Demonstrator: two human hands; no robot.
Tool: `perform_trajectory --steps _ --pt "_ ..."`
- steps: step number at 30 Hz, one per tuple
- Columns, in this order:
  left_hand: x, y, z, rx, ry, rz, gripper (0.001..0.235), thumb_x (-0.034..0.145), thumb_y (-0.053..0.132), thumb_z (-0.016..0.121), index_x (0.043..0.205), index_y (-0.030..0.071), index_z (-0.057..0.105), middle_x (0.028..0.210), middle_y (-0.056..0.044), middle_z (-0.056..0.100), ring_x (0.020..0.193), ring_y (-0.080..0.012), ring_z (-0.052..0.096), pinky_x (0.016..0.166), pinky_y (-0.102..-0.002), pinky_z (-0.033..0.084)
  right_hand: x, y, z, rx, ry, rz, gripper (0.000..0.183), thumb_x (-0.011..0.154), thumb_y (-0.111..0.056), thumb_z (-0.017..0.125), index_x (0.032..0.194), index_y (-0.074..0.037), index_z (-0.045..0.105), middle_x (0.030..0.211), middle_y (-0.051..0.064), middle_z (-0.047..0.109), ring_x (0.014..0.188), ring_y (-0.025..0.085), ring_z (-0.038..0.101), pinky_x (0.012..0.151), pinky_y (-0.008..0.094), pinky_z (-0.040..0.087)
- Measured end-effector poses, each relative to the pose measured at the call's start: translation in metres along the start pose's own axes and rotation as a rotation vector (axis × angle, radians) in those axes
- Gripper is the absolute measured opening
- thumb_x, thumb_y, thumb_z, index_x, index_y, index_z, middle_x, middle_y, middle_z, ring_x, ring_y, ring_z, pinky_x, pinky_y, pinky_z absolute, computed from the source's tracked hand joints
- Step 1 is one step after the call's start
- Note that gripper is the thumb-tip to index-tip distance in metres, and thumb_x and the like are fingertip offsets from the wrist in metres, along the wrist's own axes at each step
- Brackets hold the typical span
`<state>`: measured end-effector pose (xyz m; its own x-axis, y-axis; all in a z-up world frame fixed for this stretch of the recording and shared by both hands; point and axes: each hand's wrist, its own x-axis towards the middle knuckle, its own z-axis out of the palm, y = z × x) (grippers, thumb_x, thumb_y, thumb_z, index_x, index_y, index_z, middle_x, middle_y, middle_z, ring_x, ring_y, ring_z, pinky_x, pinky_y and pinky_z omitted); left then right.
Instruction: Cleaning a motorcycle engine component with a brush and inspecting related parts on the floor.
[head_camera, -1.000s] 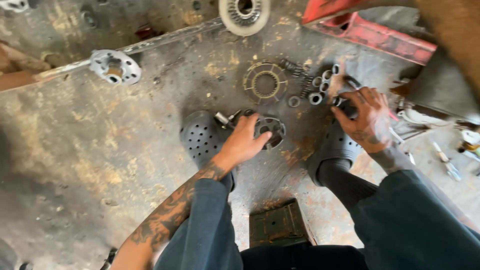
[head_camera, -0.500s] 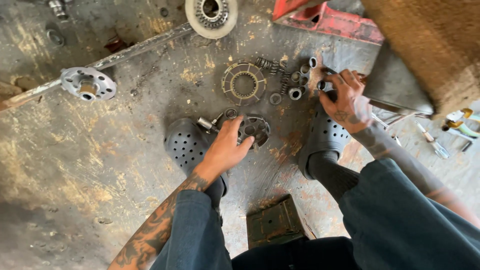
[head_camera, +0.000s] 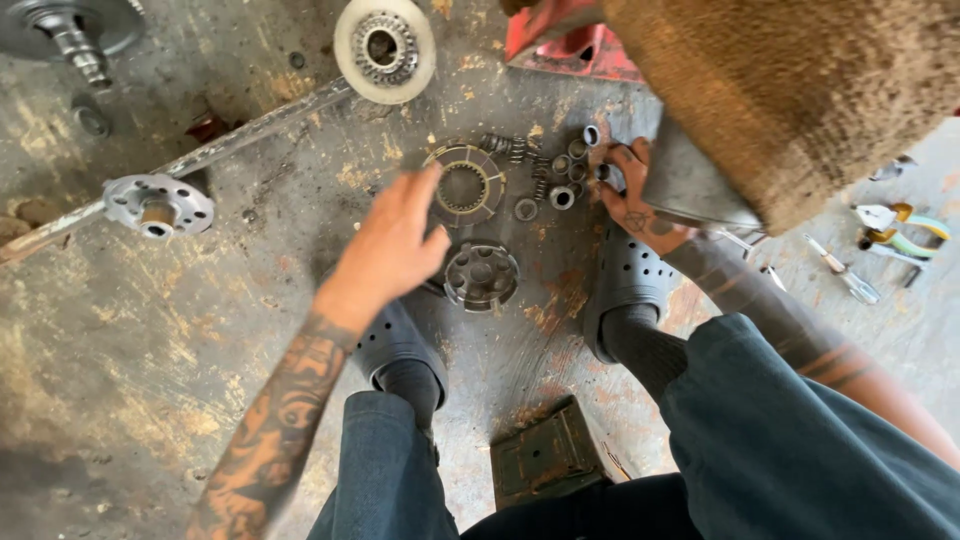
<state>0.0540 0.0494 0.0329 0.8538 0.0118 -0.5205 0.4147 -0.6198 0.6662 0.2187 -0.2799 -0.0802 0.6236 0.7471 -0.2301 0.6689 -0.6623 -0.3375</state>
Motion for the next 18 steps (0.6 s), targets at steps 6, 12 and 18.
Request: perform_trajectory --steps 6,12,18 --pt "0.040 -0.013 -0.035 0.143 0.232 0.036 0.079 0.096 0.014 0.063 0.158 -0.003 0.018 0.163 -0.030 0.019 0.150 -0.0438 0.021 0.123 -0.058 0.023 0.001 -0.008 0.000 -0.154 -0.049 0.071 0.044 0.096 -0.039 0.064 0.133 -0.016 0.058 0.123 0.009 0.053 0.111 0.032 0.054 0.093 0.049 0.046" --pt "0.059 -0.024 -0.039 0.212 0.462 0.210 0.076 0.093 0.001 0.074 0.156 -0.002 0.031 0.155 -0.030 0.032 0.138 -0.0492 0.040 0.114 -0.055 0.040 -0.033 0.087 0.036 1.558 -0.071 0.643 0.034 0.102 -0.013 0.048 0.134 -0.001 0.050 0.136 0.011 0.055 0.123 0.022 0.059 0.108 0.034 0.052" --pt "0.071 -0.037 -0.033 0.305 0.506 0.231 0.071 0.088 -0.004 0.075 0.151 -0.001 0.042 0.152 -0.027 0.036 0.130 -0.0474 0.045 0.107 -0.054 0.045 -0.075 0.119 0.013 1.155 -0.071 0.626 0.027 0.100 -0.016 0.054 0.123 -0.003 0.051 0.123 0.012 0.056 0.112 0.027 0.061 0.098 0.039 0.053"
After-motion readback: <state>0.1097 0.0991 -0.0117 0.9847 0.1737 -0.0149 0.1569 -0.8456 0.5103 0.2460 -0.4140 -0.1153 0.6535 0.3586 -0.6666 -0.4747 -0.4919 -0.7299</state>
